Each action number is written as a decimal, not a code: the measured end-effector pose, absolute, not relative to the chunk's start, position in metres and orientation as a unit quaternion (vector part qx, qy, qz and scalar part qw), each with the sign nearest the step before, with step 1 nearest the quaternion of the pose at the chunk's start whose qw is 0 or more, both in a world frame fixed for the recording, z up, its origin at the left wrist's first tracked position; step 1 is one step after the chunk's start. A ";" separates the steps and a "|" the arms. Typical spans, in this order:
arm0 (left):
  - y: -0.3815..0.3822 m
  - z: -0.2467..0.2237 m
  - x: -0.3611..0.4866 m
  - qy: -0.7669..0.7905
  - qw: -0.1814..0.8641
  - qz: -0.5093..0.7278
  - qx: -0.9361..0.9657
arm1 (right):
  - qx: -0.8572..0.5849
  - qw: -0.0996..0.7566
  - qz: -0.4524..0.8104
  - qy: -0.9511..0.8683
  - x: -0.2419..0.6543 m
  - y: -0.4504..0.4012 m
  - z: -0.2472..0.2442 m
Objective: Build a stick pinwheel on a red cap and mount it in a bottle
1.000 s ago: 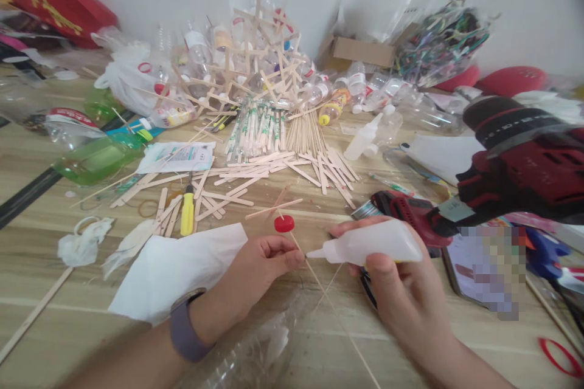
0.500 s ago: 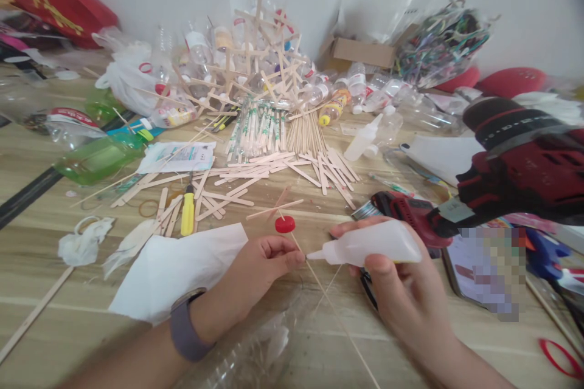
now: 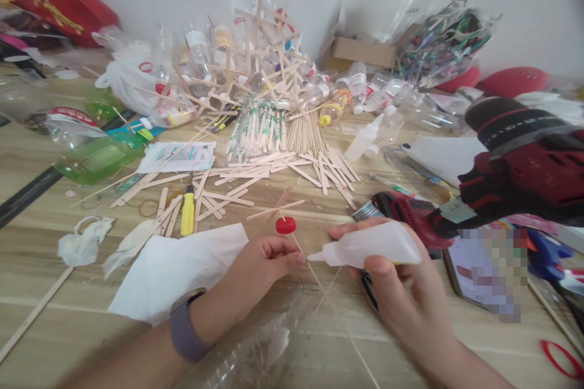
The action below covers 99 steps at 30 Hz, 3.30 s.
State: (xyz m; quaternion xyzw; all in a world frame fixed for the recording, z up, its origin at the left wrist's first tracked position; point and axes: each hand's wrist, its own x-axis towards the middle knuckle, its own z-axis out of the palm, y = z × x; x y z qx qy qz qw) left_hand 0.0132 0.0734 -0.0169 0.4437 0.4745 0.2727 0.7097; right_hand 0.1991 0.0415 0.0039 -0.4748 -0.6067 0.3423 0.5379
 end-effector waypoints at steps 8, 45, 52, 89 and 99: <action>0.073 -0.015 0.013 0.474 0.716 0.267 0.438 | -0.477 0.533 0.348 -0.606 0.201 0.040 0.004; 0.073 -0.017 0.012 0.477 0.712 0.258 0.445 | -0.488 0.532 0.337 -0.604 0.197 0.041 0.011; 0.073 -0.015 0.012 0.475 0.714 0.256 0.445 | -0.488 0.534 0.348 -0.597 0.197 0.042 0.007; 0.075 -0.021 0.012 0.446 0.726 0.257 0.456 | -0.481 0.515 0.317 -0.635 0.201 0.044 0.007; 0.075 -0.019 0.012 0.446 0.732 0.256 0.447 | -0.479 0.513 0.315 -0.639 0.202 0.043 0.006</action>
